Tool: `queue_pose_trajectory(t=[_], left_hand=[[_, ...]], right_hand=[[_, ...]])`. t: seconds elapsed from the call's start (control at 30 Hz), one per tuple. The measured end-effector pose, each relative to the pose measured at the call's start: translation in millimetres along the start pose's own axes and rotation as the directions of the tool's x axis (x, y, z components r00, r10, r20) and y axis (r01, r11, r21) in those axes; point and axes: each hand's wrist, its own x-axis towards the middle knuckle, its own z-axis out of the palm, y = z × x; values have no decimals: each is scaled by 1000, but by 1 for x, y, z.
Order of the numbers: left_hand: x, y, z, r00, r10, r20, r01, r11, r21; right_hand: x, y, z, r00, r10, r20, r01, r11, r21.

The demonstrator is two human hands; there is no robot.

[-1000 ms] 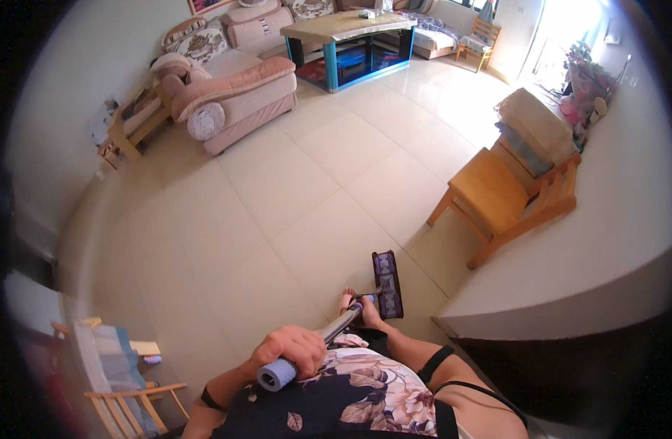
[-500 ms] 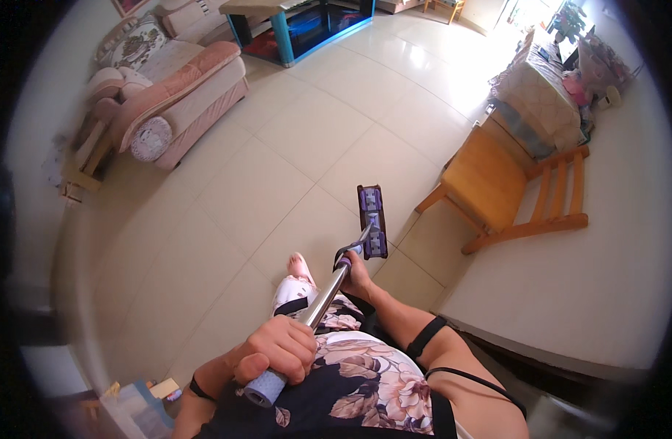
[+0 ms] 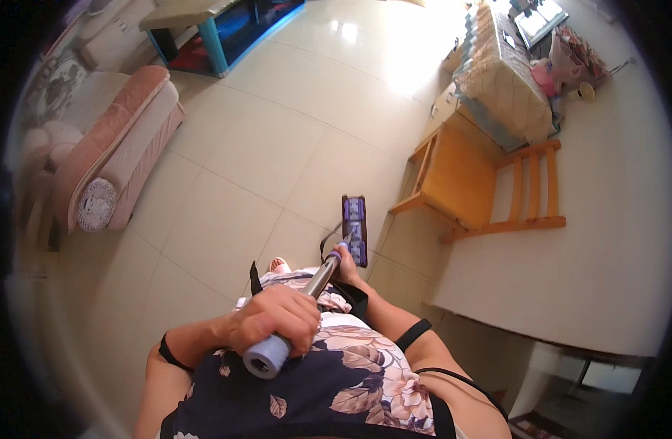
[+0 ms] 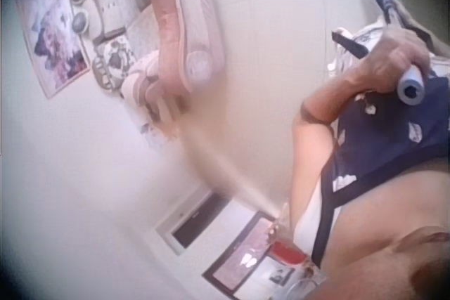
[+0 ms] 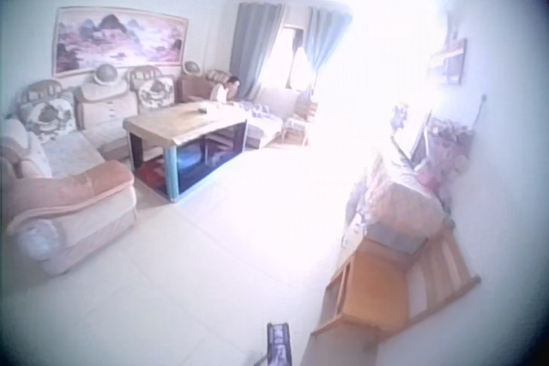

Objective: The person uses a vacuum cleaner to clean the tile floor in a bathroom and a bedroom, then carries a mop while walking into a living area.

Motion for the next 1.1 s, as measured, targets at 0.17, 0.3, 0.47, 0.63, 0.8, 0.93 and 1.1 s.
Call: queue_pose_trajectory(t=[0.17, 0.3, 0.47, 0.63, 0.8, 0.93, 1.1], left_hand=[[26, 0, -63, 988, 11, 154, -2, 998, -64], [49, -12, -119, 990, -22, 136, 39, 992, -121], [100, -32, -207, 997, -64, 50, 69, 992, -109], [200, -45, -286, 985, -32, 170, 37, 999, -27], [279, -65, -345, 971, 42, 236, -43, 999, 2], [321, -77, -389, 970, 49, 239, -50, 999, -5], [374, -100, -458, 944, 44, 328, -11, 995, -100]], right_hand=[[35, -29, 20, 995, -93, 44, 90, 994, 67], [67, -62, 37, 993, -96, -69, 101, 992, 77], [127, -137, 78, 988, -75, -135, 89, 991, 100], [170, -260, 121, 1000, -15, 5, 15, 996, 92], [210, -363, 150, 983, -179, 33, 177, 982, 67], [227, -417, 166, 984, -180, -16, 180, 978, 103], [269, -468, 169, 965, -238, -113, 253, 956, 149]])
